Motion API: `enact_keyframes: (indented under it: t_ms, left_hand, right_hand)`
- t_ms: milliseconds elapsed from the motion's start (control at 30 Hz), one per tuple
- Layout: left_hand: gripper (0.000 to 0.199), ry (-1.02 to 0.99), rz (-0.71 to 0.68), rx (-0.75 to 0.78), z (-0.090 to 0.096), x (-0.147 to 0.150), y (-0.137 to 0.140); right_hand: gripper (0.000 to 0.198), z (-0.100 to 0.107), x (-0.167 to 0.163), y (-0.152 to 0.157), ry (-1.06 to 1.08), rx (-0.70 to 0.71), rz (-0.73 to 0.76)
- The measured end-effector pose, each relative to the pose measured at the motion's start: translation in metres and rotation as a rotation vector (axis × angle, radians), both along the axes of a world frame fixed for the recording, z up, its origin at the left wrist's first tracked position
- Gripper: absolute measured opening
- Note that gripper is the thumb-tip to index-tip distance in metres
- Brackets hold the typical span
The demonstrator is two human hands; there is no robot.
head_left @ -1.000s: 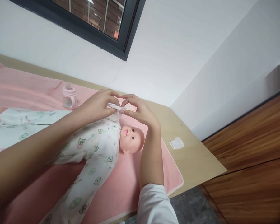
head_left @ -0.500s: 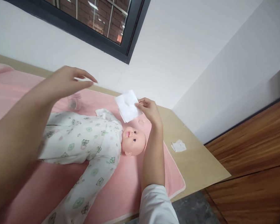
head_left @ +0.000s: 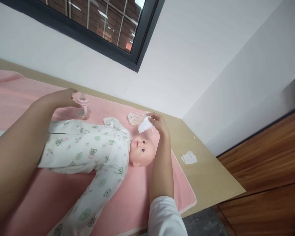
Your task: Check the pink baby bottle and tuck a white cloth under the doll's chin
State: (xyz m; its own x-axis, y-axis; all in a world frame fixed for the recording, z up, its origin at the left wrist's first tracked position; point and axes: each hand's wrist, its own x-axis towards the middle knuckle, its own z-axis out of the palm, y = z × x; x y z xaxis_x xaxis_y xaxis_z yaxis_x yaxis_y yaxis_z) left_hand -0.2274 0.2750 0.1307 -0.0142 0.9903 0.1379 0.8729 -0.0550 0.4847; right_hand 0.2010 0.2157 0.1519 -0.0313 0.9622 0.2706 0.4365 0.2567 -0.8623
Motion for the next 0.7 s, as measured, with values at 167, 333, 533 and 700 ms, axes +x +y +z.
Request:
enact_keyframes:
  t_ms: [167, 333, 533, 700]
  left_hand:
    - [0.087, -0.112, -0.065, -0.081, -0.001, 0.006, -0.003]
    - [0.086, -0.177, -0.078, -0.12, -0.008, 0.006, -0.002]
    - [0.075, -0.149, -0.094, -0.114, -0.011, 0.009, -0.003]
    - [0.072, -0.129, -0.11, -0.106, -0.017, 0.007, 0.003]
  right_hand:
    - [0.026, -0.024, 0.008, 0.016, 0.054, -0.046, -0.066]
    - [0.034, -0.048, 0.013, 0.033, 0.268, 0.025, -0.097]
    - [0.046, -0.059, 0.01, 0.049, 0.427, 0.054, 0.001]
    - [0.048, -0.049, 0.009, 0.063, 0.488, 0.016, 0.119]
